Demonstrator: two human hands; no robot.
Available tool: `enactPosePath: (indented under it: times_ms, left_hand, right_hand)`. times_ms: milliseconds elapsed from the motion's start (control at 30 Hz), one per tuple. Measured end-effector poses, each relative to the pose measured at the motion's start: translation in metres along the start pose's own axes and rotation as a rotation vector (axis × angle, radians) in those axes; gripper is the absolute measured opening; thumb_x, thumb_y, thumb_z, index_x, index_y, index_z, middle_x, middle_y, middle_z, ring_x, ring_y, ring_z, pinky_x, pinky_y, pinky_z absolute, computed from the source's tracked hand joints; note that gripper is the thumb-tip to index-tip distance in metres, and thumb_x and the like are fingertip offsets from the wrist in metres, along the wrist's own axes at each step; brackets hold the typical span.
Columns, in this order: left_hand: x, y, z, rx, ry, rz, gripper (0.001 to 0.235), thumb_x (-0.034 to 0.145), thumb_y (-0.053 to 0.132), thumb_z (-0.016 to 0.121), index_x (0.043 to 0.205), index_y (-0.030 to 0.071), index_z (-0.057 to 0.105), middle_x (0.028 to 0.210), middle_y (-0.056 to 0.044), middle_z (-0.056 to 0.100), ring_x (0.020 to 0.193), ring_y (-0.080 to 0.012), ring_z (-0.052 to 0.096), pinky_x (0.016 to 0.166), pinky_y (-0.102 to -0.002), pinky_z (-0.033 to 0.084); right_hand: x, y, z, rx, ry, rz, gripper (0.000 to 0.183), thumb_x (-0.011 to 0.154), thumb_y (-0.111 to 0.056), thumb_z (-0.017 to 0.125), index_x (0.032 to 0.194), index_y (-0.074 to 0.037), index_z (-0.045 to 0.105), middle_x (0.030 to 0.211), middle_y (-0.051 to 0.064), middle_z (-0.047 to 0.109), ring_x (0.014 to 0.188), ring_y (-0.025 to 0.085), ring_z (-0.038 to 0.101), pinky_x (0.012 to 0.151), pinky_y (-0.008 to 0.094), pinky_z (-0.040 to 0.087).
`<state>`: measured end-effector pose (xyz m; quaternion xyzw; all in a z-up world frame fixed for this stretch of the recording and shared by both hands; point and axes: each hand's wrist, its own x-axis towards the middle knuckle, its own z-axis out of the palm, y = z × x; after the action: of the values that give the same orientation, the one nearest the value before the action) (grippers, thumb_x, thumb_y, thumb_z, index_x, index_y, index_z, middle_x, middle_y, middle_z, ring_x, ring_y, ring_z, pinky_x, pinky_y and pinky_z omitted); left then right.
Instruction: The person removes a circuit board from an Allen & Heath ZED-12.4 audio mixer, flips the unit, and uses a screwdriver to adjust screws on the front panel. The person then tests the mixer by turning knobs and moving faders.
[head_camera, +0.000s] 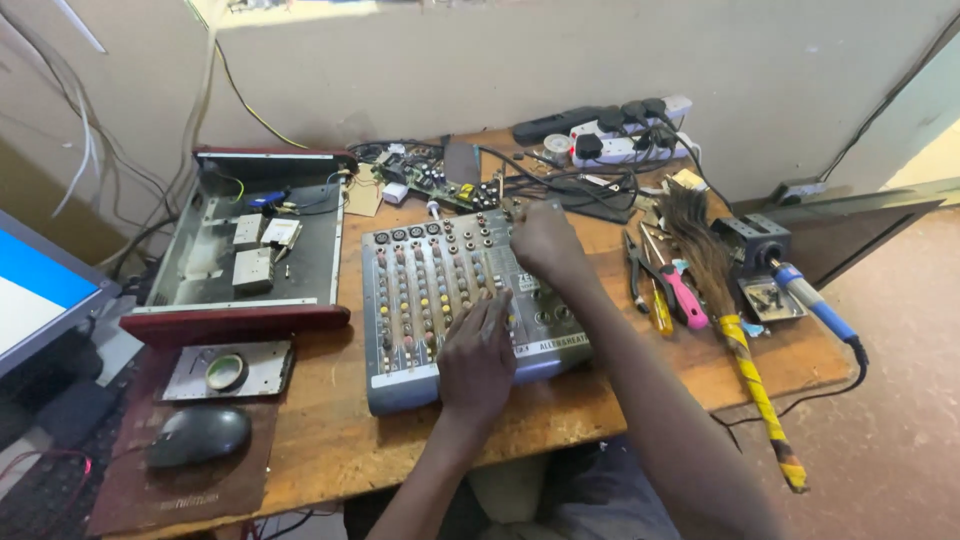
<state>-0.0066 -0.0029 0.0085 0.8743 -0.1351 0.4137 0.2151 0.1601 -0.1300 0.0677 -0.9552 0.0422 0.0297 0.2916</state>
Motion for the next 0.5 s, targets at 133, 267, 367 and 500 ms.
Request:
enactPosePath:
  times_ms: [133,267,367,500]
  left_hand:
    - [0.005,-0.005,0.01,-0.002,0.035,-0.004,0.038,0.104,0.014,0.055,0.136,0.015,0.076,0.109,-0.012,0.08,0.108,-0.0316,0.079,0.103,-0.044,0.06]
    - [0.002,-0.002,0.004,-0.007,0.019,-0.002,0.036,0.102,0.012,0.058,0.132,0.014,0.078,0.108,-0.012,0.08,0.106,-0.0317,0.08,0.102,-0.043,0.061]
    - [0.008,0.002,0.003,-0.044,0.018,-0.005,0.036,0.104,0.011,0.056,0.133,0.012,0.077,0.107,-0.013,0.081,0.105,-0.0315,0.08,0.1,-0.043,0.062]
    - [-0.004,-0.012,0.016,-0.055,0.019,-0.006,0.032,0.102,0.01,0.059,0.128,0.012,0.078,0.108,-0.011,0.08,0.108,-0.0312,0.079,0.102,-0.042,0.061]
  right_hand:
    - [-0.122,-0.071,-0.069,0.189,0.039,0.129,0.053,0.109,-0.023,0.044,0.144,0.01,0.065,0.139,0.038,0.067,0.138,0.057,0.057,0.12,0.052,0.048]
    - [-0.06,-0.029,-0.02,-0.123,0.048,-0.12,0.039,0.103,-0.013,0.048,0.125,0.009,0.072,0.108,0.035,0.074,0.11,0.057,0.071,0.094,0.067,0.06]
    - [-0.002,-0.001,0.014,-0.158,0.17,-0.19,0.032,0.096,-0.019,0.06,0.114,0.0,0.078,0.093,0.024,0.078,0.101,0.051,0.077,0.083,0.065,0.062]
    - [-0.051,-0.008,0.0,-0.186,0.119,-0.168,0.03,0.091,-0.018,0.066,0.114,0.001,0.075,0.092,0.026,0.077,0.098,0.054,0.077,0.081,0.068,0.062]
